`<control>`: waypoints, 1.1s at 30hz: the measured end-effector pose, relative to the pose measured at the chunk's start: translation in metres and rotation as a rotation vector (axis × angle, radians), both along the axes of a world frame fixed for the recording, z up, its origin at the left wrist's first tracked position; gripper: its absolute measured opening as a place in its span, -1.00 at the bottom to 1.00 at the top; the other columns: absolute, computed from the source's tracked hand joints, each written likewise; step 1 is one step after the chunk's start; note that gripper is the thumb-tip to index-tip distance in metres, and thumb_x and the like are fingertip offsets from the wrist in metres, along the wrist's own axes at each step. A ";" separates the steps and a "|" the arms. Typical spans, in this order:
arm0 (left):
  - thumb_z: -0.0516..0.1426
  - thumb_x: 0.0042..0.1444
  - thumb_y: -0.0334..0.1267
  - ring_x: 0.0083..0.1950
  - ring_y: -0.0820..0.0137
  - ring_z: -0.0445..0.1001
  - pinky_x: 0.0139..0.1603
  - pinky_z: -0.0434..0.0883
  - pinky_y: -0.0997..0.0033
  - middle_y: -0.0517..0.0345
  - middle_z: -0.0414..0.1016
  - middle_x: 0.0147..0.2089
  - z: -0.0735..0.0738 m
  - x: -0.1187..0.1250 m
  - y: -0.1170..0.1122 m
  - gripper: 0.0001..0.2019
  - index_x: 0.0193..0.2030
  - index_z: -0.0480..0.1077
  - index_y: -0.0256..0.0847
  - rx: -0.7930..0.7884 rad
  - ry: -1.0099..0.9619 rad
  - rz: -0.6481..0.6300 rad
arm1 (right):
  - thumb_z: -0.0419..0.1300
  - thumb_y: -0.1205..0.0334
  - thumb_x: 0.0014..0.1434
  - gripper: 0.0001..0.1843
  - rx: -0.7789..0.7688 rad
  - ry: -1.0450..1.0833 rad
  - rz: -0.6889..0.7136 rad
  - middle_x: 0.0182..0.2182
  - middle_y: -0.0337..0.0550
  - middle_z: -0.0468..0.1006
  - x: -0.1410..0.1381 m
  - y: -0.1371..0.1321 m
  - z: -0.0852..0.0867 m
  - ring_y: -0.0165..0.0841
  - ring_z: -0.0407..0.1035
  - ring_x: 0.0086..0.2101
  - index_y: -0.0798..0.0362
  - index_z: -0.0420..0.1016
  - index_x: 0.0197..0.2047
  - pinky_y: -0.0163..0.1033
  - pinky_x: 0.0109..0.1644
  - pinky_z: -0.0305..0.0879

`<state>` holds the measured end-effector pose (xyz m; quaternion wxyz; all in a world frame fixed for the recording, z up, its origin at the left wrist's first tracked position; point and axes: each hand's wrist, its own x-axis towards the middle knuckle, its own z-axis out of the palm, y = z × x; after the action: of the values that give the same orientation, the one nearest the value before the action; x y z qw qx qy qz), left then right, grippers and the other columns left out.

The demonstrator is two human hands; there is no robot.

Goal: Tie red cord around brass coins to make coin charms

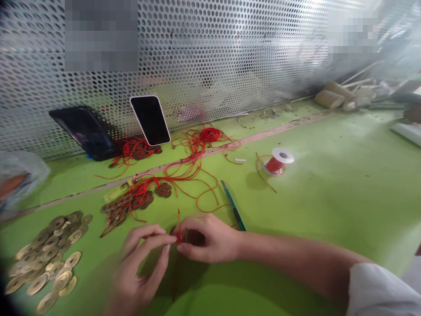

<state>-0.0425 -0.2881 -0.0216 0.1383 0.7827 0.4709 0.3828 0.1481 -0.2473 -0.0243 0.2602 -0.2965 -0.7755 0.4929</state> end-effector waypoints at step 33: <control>-0.06 0.23 -0.16 -0.30 0.38 0.39 -0.29 0.37 0.46 0.18 0.35 -0.32 0.001 0.007 0.004 -0.86 -0.24 0.25 -0.11 -0.632 -0.181 -0.066 | 0.19 0.28 0.13 -0.88 0.188 0.037 -0.176 -0.53 -0.20 0.51 -0.002 -0.004 -0.011 -0.51 0.33 -0.55 0.13 0.53 -0.34 -0.46 -0.48 0.23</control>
<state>-0.0352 -0.2837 -0.0203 0.4278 0.6786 0.5267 0.2812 0.1461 -0.2511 -0.0352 0.3436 -0.3286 -0.7842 0.3988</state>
